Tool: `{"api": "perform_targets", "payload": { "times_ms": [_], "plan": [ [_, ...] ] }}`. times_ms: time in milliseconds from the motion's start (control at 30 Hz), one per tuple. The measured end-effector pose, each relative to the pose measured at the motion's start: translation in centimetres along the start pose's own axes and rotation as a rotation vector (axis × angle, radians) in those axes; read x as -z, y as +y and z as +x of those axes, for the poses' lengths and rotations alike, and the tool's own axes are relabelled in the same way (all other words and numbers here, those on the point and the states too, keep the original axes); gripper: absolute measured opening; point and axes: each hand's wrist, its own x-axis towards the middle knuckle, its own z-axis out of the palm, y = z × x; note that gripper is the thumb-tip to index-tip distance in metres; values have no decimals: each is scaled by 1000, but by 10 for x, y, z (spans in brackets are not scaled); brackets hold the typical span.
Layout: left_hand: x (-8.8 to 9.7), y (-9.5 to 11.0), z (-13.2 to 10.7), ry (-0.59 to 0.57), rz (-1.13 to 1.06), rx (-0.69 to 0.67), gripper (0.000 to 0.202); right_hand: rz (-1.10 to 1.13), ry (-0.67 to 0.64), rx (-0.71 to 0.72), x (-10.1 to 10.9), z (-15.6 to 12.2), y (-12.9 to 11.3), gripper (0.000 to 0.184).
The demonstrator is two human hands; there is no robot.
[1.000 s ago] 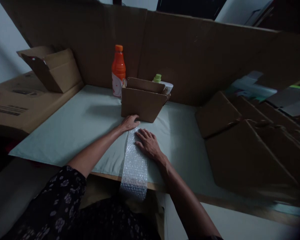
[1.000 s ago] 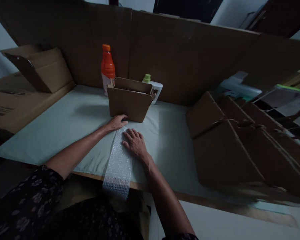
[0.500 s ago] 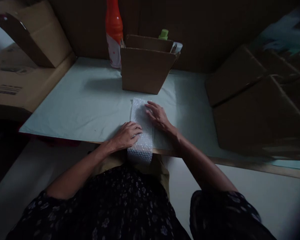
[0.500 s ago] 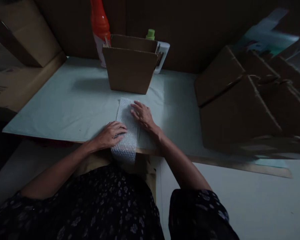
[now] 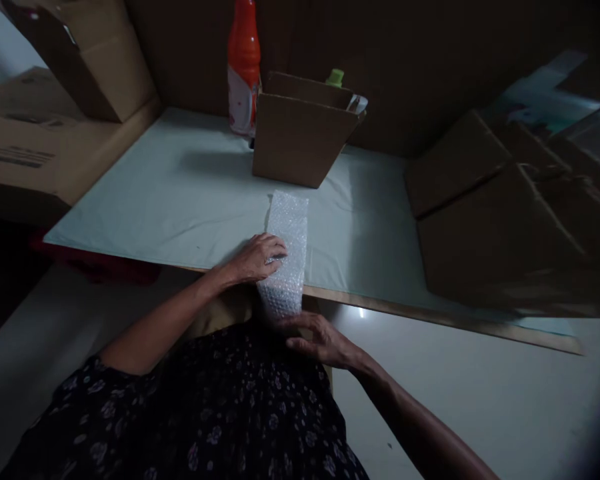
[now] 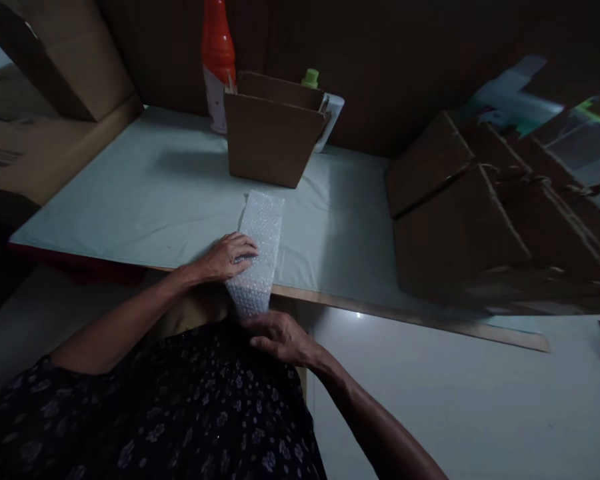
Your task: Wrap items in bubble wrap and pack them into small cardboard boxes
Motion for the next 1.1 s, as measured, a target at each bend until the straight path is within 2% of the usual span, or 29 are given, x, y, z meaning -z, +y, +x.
{"api": "perform_targets", "payload": {
  "times_ms": [67, 100, 167, 233, 300, 367, 467, 600, 700, 800, 900, 1000, 1100],
  "plan": [
    [5, -3, 0, -24, -82, 12, 25, 250, -15, 0, -1, 10, -10, 35],
    [8, -3, 0, -32, -140, 33, 25, 361, 19, 10, 1, 13, -16, 37],
    [15, -2, -2, -27, -285, 108, 29, 492, 166, 41, 7, 21, -26, 49],
    [20, 1, -7, 11, -454, 186, 39, 511, 299, 59, 15, 31, -32, 60],
    [22, 7, -13, 77, -605, 248, 49, 500, 355, 41, 21, 43, -33, 64],
    [20, 12, -19, 166, -664, 314, 54, 511, 379, -12, 25, 55, -30, 62],
    [8, 16, -22, 265, -498, 387, 57, 531, 428, -89, 25, 64, -23, 59],
    [-7, 19, -19, 295, -150, 358, 60, 530, 477, -21, 27, 54, -20, 63],
    [-12, 23, -17, 307, 8, 346, 61, 327, 495, 34, 34, 38, -24, 57],
    [-13, 23, -14, 291, 103, 318, 63, -206, 518, 102, 40, 33, -25, 40],
    [-13, 20, -11, 257, 145, 275, 62, -665, 462, 134, 41, 41, -16, 35],
    [-7, 22, -18, 309, 119, 261, 59, -807, 417, 149, 39, 50, -8, 30],
    [2, 33, -33, 351, 28, 199, 56, -755, 429, 209, 43, 55, -9, 31]
  ]
}}
